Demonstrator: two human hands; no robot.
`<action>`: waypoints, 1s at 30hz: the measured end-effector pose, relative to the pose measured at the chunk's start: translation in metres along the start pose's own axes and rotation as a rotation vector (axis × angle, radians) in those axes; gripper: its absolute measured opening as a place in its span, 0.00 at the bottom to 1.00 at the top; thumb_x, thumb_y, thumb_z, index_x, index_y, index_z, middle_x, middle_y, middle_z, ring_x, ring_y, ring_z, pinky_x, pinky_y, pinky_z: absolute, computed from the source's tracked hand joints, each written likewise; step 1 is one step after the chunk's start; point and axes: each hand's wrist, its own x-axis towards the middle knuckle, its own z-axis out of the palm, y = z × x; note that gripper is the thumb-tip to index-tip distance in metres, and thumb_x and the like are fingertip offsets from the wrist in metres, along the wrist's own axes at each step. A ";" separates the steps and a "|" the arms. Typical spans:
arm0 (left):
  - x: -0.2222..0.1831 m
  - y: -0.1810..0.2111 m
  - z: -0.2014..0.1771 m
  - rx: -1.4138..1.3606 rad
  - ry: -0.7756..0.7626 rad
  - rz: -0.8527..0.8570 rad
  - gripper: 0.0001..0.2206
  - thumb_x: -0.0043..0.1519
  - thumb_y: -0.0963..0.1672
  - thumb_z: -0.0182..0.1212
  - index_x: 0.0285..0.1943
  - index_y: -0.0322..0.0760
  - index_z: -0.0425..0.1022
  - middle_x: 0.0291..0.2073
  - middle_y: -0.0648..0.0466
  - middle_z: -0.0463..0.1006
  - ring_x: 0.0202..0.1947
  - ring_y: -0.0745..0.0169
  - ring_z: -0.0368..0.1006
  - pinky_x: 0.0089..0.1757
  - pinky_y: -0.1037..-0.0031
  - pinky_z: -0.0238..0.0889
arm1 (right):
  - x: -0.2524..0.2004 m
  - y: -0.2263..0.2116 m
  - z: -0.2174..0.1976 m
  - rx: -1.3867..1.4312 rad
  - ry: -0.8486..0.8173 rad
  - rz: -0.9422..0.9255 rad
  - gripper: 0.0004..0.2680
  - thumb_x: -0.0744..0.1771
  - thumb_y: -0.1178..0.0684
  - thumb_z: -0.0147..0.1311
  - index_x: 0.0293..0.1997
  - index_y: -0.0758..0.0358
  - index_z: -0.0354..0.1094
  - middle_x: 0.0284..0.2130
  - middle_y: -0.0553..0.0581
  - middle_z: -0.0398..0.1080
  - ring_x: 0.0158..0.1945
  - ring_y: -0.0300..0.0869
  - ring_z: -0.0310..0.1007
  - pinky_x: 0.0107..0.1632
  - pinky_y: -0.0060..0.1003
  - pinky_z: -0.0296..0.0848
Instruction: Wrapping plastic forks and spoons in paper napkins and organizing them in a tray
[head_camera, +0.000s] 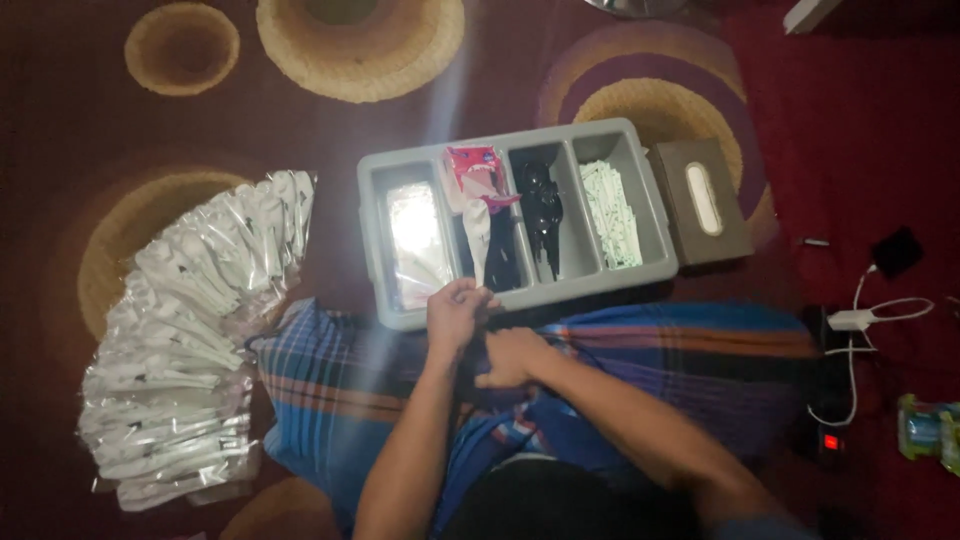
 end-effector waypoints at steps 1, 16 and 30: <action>0.004 0.004 0.000 0.002 0.000 0.005 0.10 0.59 0.41 0.68 0.48 0.33 0.80 0.35 0.45 0.85 0.36 0.54 0.81 0.35 0.66 0.79 | -0.003 0.003 -0.001 -0.001 0.005 -0.001 0.30 0.62 0.31 0.53 0.56 0.75 0.71 0.49 0.72 0.75 0.54 0.65 0.76 0.57 0.62 0.72; -0.007 0.006 0.001 0.026 -0.121 -0.007 0.14 0.57 0.39 0.71 0.50 0.25 0.77 0.33 0.43 0.81 0.36 0.50 0.82 0.38 0.63 0.80 | -0.034 0.002 0.017 0.032 0.062 -0.093 0.38 0.58 0.31 0.50 0.70 0.72 0.55 0.55 0.72 0.71 0.59 0.61 0.72 0.61 0.55 0.65; -0.012 -0.015 -0.005 0.125 -0.204 -0.001 0.12 0.59 0.40 0.69 0.50 0.27 0.77 0.32 0.46 0.84 0.33 0.57 0.82 0.38 0.67 0.79 | -0.004 -0.002 0.040 0.042 0.060 -0.252 0.27 0.59 0.27 0.45 0.32 0.67 0.77 0.34 0.67 0.79 0.46 0.60 0.80 0.45 0.56 0.73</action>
